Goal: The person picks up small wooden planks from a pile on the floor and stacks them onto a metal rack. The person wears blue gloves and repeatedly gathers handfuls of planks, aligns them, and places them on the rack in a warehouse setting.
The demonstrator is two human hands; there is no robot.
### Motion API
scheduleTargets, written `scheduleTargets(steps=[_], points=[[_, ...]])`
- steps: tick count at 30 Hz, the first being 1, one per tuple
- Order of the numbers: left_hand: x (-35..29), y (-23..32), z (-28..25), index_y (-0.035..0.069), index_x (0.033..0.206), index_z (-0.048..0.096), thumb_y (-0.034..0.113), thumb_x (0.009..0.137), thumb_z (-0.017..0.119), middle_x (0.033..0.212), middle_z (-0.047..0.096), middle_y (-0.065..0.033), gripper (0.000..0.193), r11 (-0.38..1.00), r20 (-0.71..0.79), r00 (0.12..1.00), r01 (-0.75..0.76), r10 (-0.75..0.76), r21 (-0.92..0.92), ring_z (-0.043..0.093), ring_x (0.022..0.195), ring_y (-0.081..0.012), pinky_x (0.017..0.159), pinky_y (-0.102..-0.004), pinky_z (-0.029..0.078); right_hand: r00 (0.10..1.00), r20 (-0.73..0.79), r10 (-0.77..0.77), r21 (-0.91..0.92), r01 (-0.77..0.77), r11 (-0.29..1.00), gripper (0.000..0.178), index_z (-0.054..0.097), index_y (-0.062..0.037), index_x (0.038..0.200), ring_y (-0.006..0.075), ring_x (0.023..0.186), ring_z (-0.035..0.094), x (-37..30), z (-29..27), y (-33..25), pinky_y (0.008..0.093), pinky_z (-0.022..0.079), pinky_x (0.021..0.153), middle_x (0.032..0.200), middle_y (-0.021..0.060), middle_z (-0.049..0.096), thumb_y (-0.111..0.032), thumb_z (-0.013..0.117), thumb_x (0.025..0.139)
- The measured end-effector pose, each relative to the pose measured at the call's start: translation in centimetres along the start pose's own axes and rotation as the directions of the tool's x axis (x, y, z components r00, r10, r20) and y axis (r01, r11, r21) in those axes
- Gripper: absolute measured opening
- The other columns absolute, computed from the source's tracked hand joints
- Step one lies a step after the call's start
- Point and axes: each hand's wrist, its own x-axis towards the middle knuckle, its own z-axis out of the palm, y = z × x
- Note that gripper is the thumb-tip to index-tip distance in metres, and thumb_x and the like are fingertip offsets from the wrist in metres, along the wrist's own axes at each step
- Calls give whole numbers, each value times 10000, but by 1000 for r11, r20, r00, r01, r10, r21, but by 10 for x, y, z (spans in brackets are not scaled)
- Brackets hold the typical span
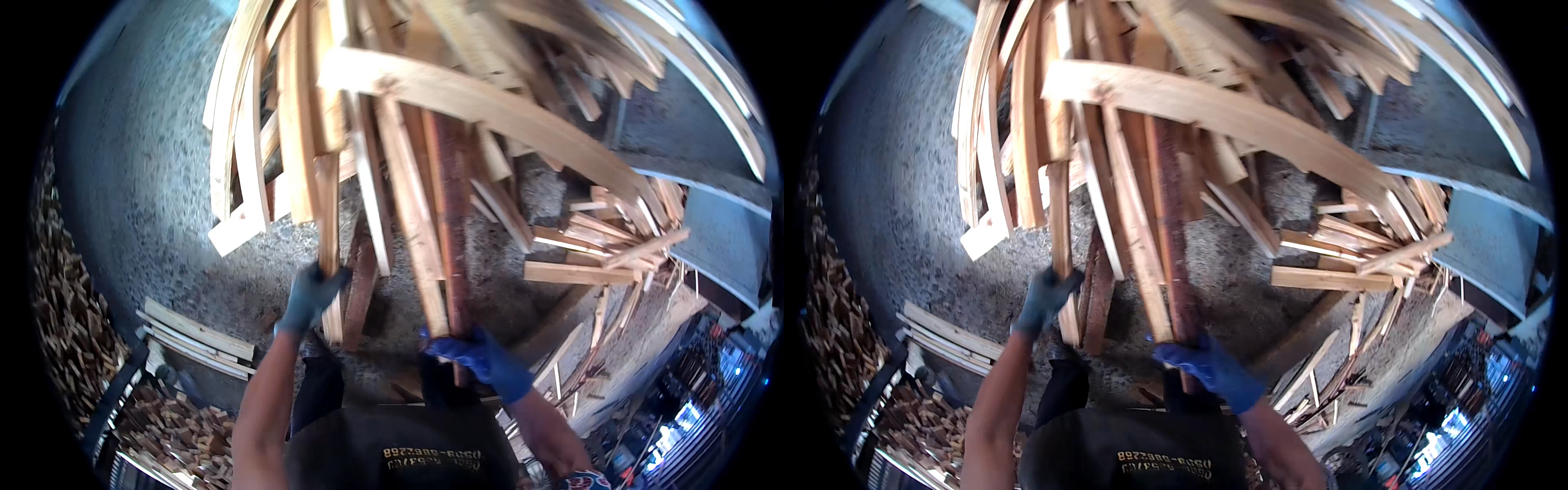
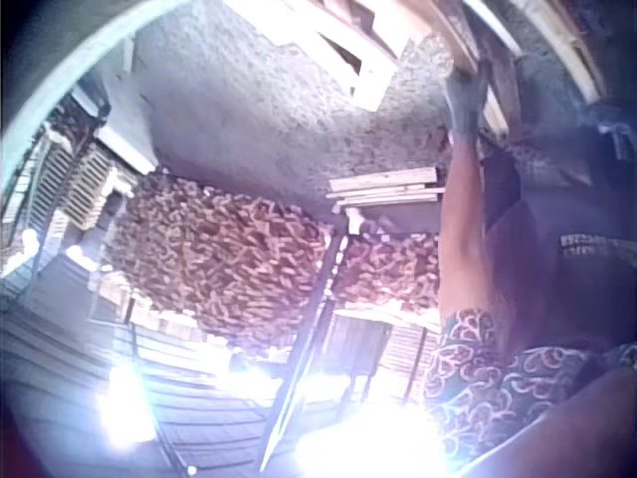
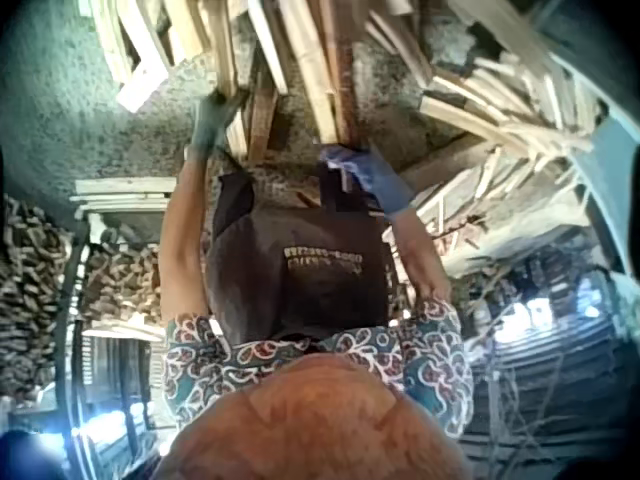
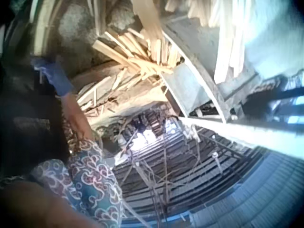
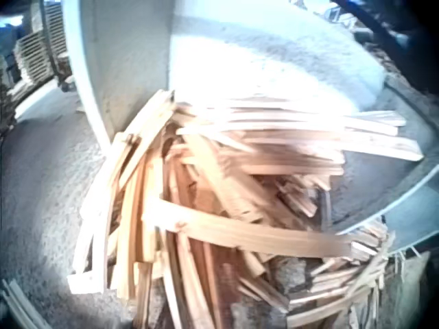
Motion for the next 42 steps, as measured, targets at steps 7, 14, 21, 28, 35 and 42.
scheduleTargets(steps=[7,14,21,28,35,42], points=[[-185,45,124,13,1092,594,292,940,523,898,614,-39,326,754,-12,999,20,-37,-657,556,765,-90,619,-266,475,997,-75,19,168,-7,986,408,565,19,1137,124,820,608,-97,36,41,267,496,741,970,62,642,-145,704,790],[-341,4,296,46,1251,487,604,840,491,994,620,-181,694,938,825,487,-318,287,-140,609,947,-283,829,-396,465,662,-654,367,68,-432,899,509,481,13,1228,162,880,590,-394,-154,146,293,499,764,1042,116,598,-41,706,774],[-259,32,201,49,1137,600,180,866,613,901,664,-121,301,968,496,851,-55,174,-246,639,825,-190,766,-323,492,501,-863,73,-192,-458,868,628,361,-8,1338,206,1113,486,-436,-239,150,298,419,929,1244,118,479,-96,684,806],[-188,48,90,-22,1190,544,136,907,579,1104,607,-72,326,743,-11,1000,6,-17,-669,565,1005,-121,858,-251,456,754,13,-657,-807,397,438,860,206,-29,1430,237,1326,302,40,-10,-111,336,309,1057,1427,133,329,-264,727,788],[-191,10,88,-15,1267,473,180,915,569,1165,583,-94,413,750,117,983,185,-144,-635,562,1042,-137,877,-258,453,753,-156,-639,-703,370,608,512,436,-28,1247,211,750,633,101,50,-115,321,508,655,926,125,646,-182,633,801],[-181,91,101,75,1263,471,294,916,560,1115,569,-39,420,272,447,890,410,90,-871,558,972,-128,812,-260,462,983,14,-184,-662,147,735,513,461,-30,1263,128,766,578,-120,47,-15,289,495,653,950,66,595,-134,661,802]])
